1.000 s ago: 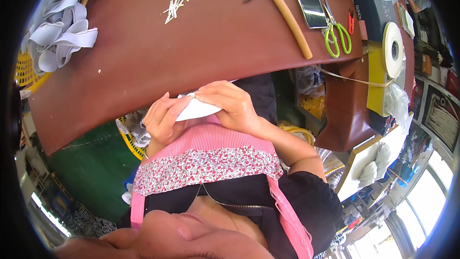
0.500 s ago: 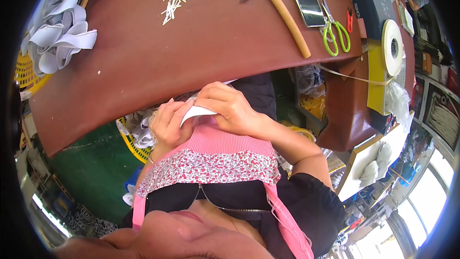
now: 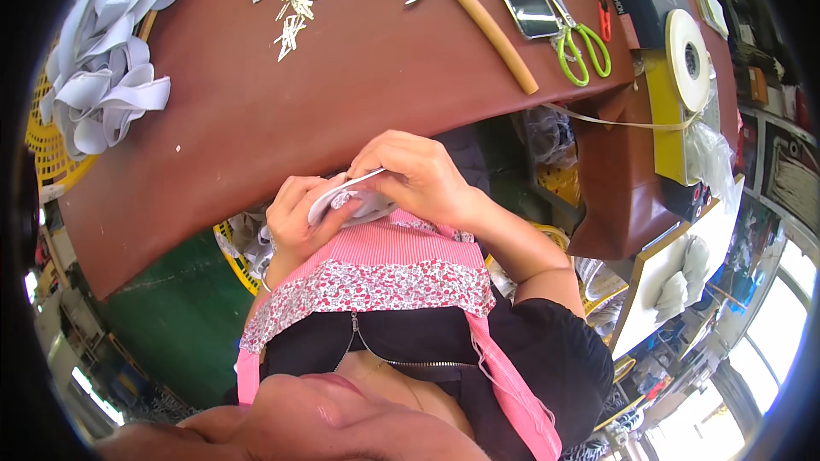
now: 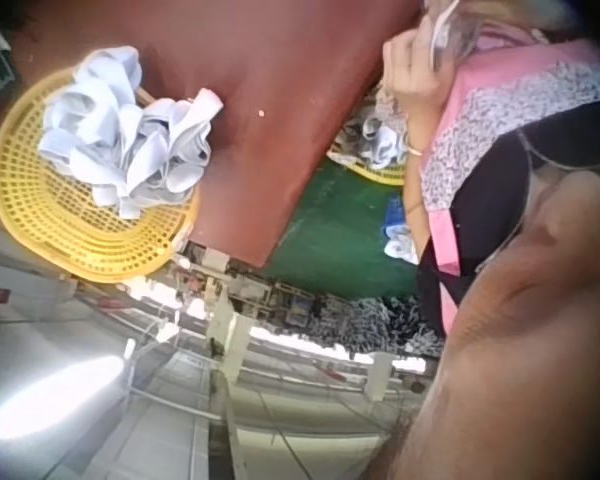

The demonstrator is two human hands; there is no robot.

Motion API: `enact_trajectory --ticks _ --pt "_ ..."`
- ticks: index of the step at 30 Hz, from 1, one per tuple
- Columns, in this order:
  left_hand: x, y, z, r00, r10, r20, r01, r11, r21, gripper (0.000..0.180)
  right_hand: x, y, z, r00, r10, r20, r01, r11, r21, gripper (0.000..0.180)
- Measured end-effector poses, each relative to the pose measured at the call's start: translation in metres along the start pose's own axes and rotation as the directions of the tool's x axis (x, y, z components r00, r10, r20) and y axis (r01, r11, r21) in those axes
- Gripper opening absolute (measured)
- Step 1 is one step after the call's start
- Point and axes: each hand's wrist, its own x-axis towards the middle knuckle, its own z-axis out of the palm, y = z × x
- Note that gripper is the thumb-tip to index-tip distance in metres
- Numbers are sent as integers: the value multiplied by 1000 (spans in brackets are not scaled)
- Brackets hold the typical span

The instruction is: The person attaches decorative bows to shoe uppers by hand, secures them by tapping with a hammer, and applies adhesive tape along the edges of the shoe uppers.

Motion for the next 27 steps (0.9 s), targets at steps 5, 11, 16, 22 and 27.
enact_trajectory --ticks 5,11,16,22,27 --pt "4 11 -2 988 -154 -1 152 979 -134 41 3 0 3 999 32 -5 -31 992 118 20" --pt "-2 2 6 984 -119 -128 115 992 -44 34 -1 0 16 994 76 -76 -63 984 165 16" --pt "4 1 1 992 46 -114 -48 999 -16 33 -6 6 20 974 226 5 -218 930 296 16" --pt "6 4 -10 995 -95 42 101 980 -171 29 4 7 7 965 250 81 -263 903 339 18" --pt "3 3 -2 984 -175 16 174 956 -235 25 8 7 8 979 194 55 -202 935 293 19"
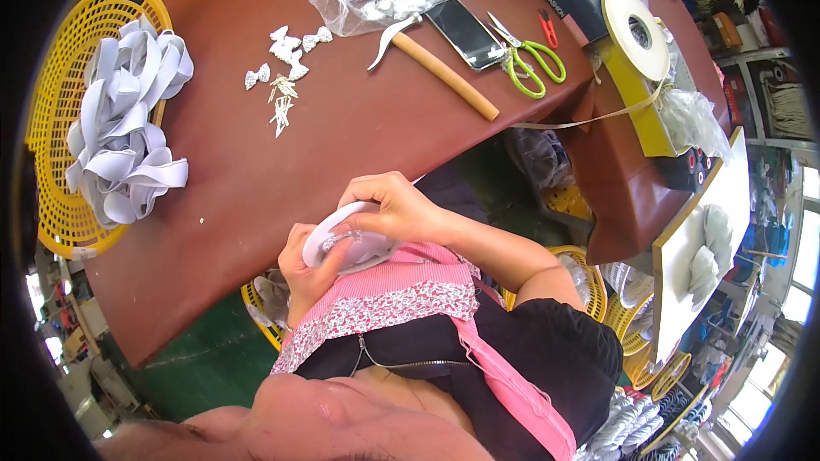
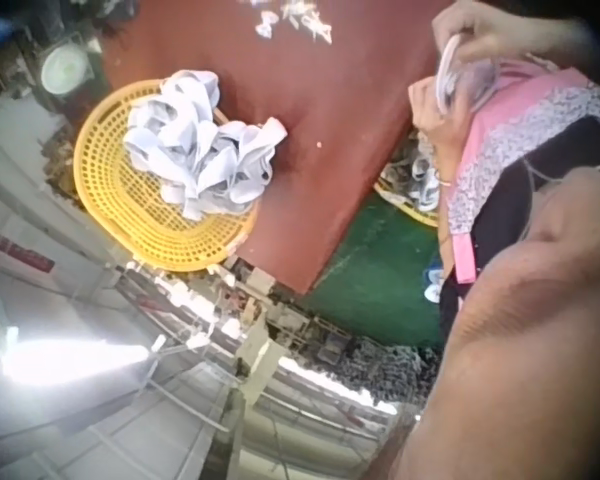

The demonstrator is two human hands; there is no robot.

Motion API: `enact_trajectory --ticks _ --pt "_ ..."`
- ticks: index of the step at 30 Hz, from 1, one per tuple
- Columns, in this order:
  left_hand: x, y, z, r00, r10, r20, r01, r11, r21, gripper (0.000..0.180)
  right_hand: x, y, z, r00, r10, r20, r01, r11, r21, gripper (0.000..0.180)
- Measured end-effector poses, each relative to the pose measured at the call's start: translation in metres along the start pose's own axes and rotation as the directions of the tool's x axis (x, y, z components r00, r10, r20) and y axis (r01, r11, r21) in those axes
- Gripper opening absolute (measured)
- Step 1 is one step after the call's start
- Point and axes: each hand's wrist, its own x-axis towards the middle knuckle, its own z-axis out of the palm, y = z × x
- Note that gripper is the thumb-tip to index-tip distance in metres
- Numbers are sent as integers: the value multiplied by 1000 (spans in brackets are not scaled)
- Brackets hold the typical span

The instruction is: The person attaches decorative bows to shoe uppers by hand, secures them by tapping with a hammer, and applies adhesive tape along the edges of the shoe uppers.

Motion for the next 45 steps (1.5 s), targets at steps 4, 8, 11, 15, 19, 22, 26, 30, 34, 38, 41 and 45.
enact_trajectory --ticks 4,8,11,15,19,22,26,30,34,38,41,45 --pt "-4 1 3 994 -85 -70 84 996 -13 20 1 0 7 999 30 15 -30 1000 8 18" --pt "7 -3 -14 952 265 -150 -218 937 273 20 10 -3 3 997 69 45 -78 965 251 16" --pt "35 -1 -51 821 522 -232 -288 729 621 24 33 8 -47 870 -391 -300 178 817 -549 17" --pt "35 -45 -55 881 467 -78 -229 565 793 40 51 56 -112 754 -438 -489 -413 263 -872 55" --pt "-16 -102 -8 987 104 123 -161 600 783 105 56 72 -137 810 -337 -480 -471 113 -875 40" --pt "-5 -71 6 996 -64 62 0 696 719 118 59 73 -141 822 -357 -443 -448 73 -891 23" --pt "0 -66 23 993 -114 14 68 681 729 113 53 34 -117 793 -199 -575 -504 315 -804 23" --pt "-2 -60 19 984 -180 13 128 749 650 118 33 6 -65 953 135 -270 -273 768 -579 25" --pt "-3 -64 12 983 -175 58 98 761 642 116 37 -6 -23 999 -42 2 30 680 -732 22" --pt "-4 -67 11 981 -156 112 58 795 604 112 44 -5 -17 983 -142 120 185 690 -700 20" --pt "-3 -65 13 982 -167 89 82 800 595 109 61 13 -24 979 -68 191 198 519 -832 24" --pt "-12 -70 14 982 -163 99 70 788 611 113 49 1 -21 980 -123 155 197 539 -819 27"
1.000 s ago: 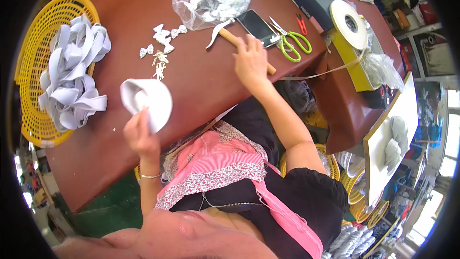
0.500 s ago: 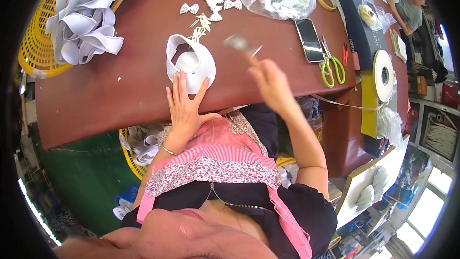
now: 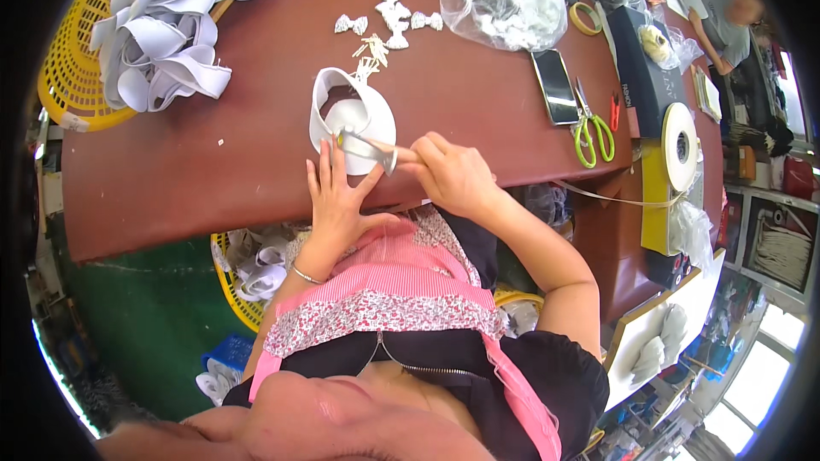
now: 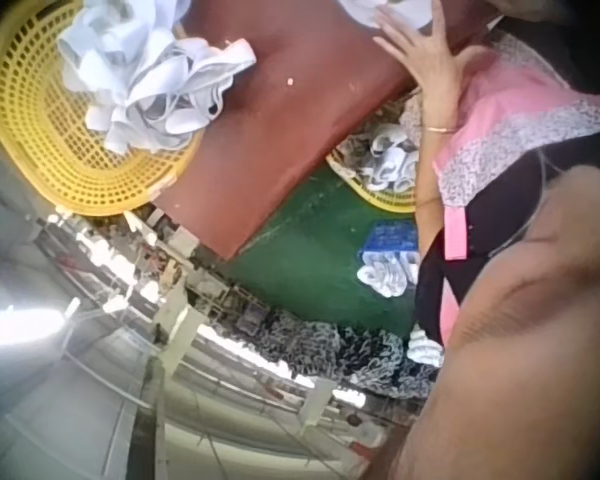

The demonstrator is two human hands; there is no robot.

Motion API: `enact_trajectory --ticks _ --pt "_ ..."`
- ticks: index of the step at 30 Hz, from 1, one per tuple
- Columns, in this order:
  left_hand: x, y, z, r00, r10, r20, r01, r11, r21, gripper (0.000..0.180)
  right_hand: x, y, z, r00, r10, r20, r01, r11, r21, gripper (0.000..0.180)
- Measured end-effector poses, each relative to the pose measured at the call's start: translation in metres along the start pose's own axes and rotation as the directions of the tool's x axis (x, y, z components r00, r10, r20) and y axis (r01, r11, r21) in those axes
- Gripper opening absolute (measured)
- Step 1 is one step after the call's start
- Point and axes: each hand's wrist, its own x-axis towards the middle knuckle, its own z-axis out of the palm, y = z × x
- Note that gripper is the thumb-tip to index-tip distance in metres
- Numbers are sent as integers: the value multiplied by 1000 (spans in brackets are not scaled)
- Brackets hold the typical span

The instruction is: The person attaches decorative bows to shoe uppers by hand, secures them by tapping with a hammer, and applies adhesive tape along the edges of the shoe uppers.

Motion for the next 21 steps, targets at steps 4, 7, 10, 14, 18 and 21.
enact_trajectory --ticks 4,7,10,14,18,21 --pt "11 6 -10 999 0 -36 1 1000 31 102 0 19 11 999 38 26 -36 997 -63 28" --pt "14 -4 -11 995 18 -93 -14 999 41 100 -6 24 3 990 138 22 -137 989 -47 26" --pt "22 -19 -13 966 60 -250 -41 996 82 79 -20 35 0 939 190 -287 -199 980 0 23" --pt "52 -29 -24 934 51 -353 -6 992 126 41 -24 68 0 848 347 -401 -434 889 -148 22" --pt "60 -29 -40 915 66 -398 -9 989 145 20 -12 81 4 806 186 -562 -408 863 -299 29" --pt "44 -25 -59 863 72 -500 -20 994 110 20 9 57 1 846 152 -512 -289 936 -200 45"
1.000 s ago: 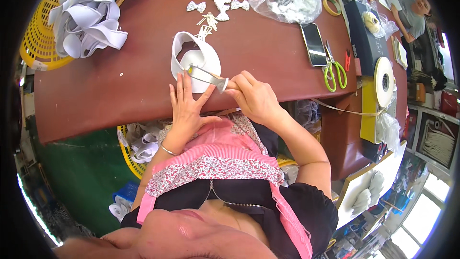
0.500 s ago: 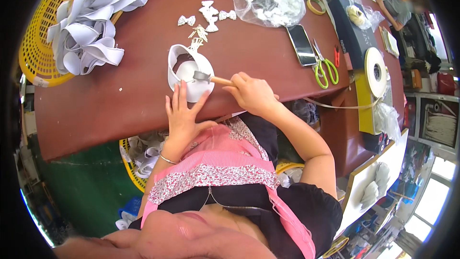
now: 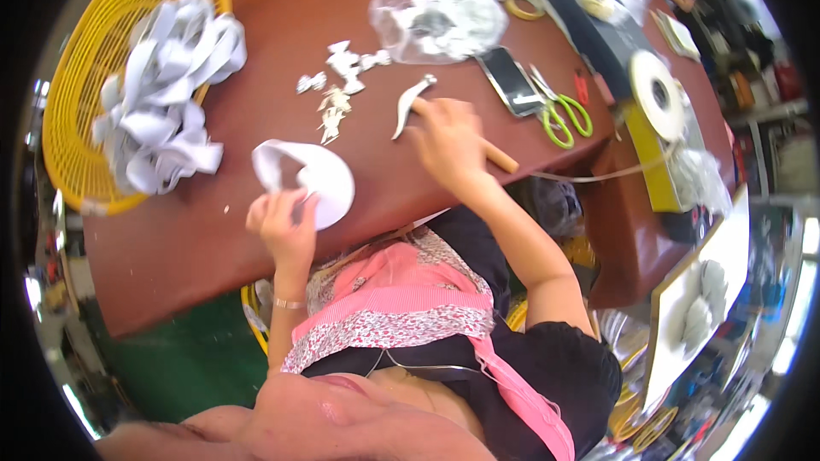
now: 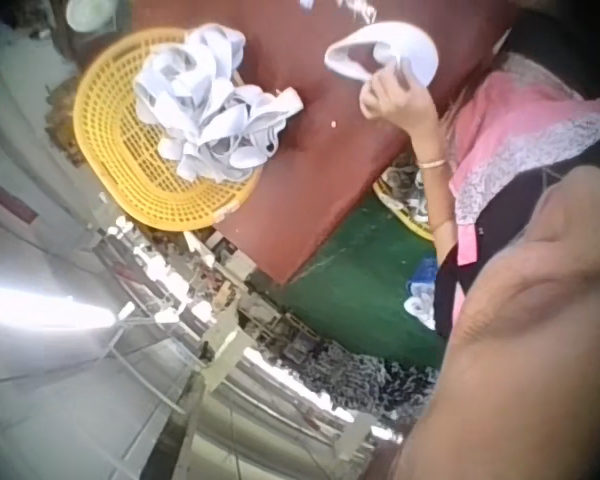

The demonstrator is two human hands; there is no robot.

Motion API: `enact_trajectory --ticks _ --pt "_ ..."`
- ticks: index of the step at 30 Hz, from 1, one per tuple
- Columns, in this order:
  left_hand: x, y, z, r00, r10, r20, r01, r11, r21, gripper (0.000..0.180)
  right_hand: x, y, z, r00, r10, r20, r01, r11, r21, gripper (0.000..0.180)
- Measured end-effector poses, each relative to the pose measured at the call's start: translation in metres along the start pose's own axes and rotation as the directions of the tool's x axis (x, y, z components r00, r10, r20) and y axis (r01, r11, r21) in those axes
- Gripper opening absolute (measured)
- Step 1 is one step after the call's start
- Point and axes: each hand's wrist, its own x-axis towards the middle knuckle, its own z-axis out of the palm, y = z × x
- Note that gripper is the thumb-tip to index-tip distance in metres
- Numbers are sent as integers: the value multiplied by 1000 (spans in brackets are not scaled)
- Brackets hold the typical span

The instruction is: The person attaches decorative bows to shoe uppers by hand, secures them by tapping with a hammer, and applies adhesive tape along the edges of the shoe uppers.

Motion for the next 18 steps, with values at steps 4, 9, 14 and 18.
enact_trajectory --ticks 4,9,14,18 --pt "-23 6 -27 993 -9 -114 5 999 -40 15 40 -115 -18 894 -438 92 332 787 520 42" --pt "-75 -21 6 999 -23 -42 22 1000 -15 14 -15 -176 -1 534 -728 -430 816 311 488 35" --pt "-49 -19 21 1000 -26 13 28 991 -128 17 -95 -90 16 778 -628 -7 478 586 654 36" --pt "-27 -24 18 979 -96 182 129 976 -175 20 -138 -39 -2 903 -398 162 265 813 519 43"
